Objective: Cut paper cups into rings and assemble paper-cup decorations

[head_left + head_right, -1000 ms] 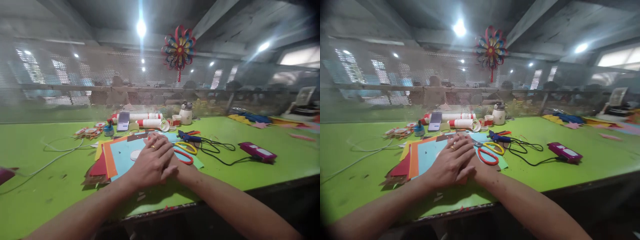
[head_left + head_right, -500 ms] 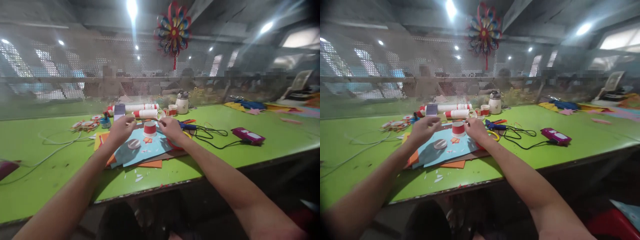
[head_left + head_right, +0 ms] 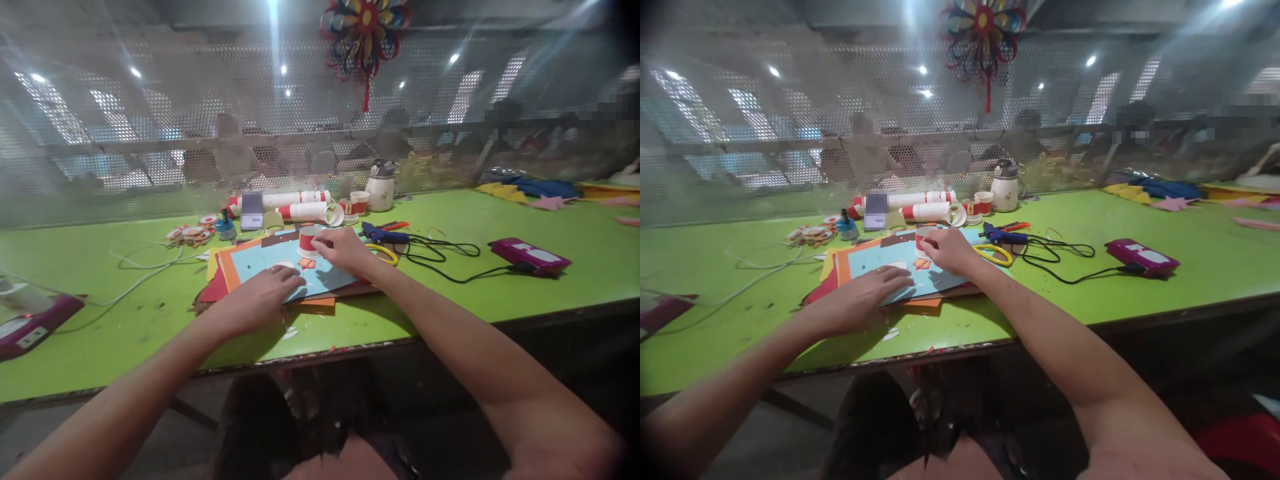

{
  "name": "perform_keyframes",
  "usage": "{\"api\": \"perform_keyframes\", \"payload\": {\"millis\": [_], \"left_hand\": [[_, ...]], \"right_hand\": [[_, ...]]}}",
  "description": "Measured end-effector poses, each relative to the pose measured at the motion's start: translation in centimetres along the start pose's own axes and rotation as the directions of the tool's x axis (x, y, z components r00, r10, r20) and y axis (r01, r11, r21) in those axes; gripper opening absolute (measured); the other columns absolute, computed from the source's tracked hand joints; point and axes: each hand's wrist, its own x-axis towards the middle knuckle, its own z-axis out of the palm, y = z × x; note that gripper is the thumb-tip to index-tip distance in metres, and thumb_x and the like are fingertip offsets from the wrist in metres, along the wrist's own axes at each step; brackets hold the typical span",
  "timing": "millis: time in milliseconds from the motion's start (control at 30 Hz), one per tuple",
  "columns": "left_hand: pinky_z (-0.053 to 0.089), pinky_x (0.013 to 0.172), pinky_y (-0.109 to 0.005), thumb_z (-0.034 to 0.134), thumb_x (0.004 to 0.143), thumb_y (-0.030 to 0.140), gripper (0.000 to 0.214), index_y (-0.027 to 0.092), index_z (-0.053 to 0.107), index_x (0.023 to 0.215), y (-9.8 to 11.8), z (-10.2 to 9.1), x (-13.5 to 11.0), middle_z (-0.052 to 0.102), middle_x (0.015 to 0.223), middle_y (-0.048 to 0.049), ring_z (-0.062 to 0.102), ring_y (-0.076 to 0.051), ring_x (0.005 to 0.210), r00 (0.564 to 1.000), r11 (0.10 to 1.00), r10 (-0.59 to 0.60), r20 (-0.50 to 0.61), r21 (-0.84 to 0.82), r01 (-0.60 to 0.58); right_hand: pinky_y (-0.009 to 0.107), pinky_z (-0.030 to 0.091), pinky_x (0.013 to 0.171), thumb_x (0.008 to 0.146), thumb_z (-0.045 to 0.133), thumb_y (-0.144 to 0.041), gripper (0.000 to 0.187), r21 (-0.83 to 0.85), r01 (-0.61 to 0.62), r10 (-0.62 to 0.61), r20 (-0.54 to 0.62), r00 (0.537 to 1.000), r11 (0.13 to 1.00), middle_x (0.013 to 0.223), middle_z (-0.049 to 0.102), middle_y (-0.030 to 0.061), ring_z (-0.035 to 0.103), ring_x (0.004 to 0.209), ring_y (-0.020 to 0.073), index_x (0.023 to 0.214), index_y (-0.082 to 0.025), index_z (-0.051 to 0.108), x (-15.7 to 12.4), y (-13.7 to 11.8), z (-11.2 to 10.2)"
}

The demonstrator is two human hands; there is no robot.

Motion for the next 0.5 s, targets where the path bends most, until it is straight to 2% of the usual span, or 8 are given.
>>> {"api": "perform_keyframes", "payload": {"millis": [200, 400, 500], "left_hand": [[0.045, 0.078, -0.034, 0.049, 0.080, 0.016, 0.020, 0.022, 0.063, 0.094, -1.9, 0.5, 0.5, 0.064, 0.097, -0.0084, 0.059, -0.024, 0.091, 0.995, 0.994, -0.095, -0.025, -0.066, 0.093], [0.046, 0.081, -0.034, 0.044, 0.084, 0.016, 0.021, 0.020, 0.063, 0.090, -1.7, 1.1, 0.4, 0.064, 0.093, -0.0093, 0.059, -0.024, 0.093, 0.992, 0.990, -0.106, -0.064, -0.097, 0.100], [0.046, 0.080, -0.035, 0.046, 0.084, 0.018, 0.020, 0.020, 0.064, 0.088, -1.8, 1.3, 0.4, 0.064, 0.090, -0.0090, 0.059, -0.024, 0.091, 0.990, 0.987, -0.120, -0.081, -0.119, 0.110]], "right_hand": [[0.023, 0.031, 0.055, 0.083, 0.054, -0.019, 0.022, -0.021, -0.016, 0.015, -0.027, 1.000, 1.000, 0.056, 0.060, 0.0002, 0.045, 0.053, 0.0103, 0.074, -0.013, 0.073, 0.2, 0.7, -0.7], [0.024, 0.031, 0.054, 0.083, 0.054, -0.020, 0.022, -0.002, -0.024, 0.024, -0.069, 0.997, 1.000, 0.057, 0.059, 0.0003, 0.044, 0.053, 0.0103, 0.077, -0.011, 0.073, 0.6, 1.1, -1.2], [0.024, 0.033, 0.056, 0.083, 0.054, -0.019, 0.021, 0.038, -0.041, 0.045, -0.097, 0.994, 0.998, 0.061, 0.062, 0.0016, 0.046, 0.054, 0.0103, 0.079, -0.010, 0.073, 0.3, 0.3, -2.4]]}}
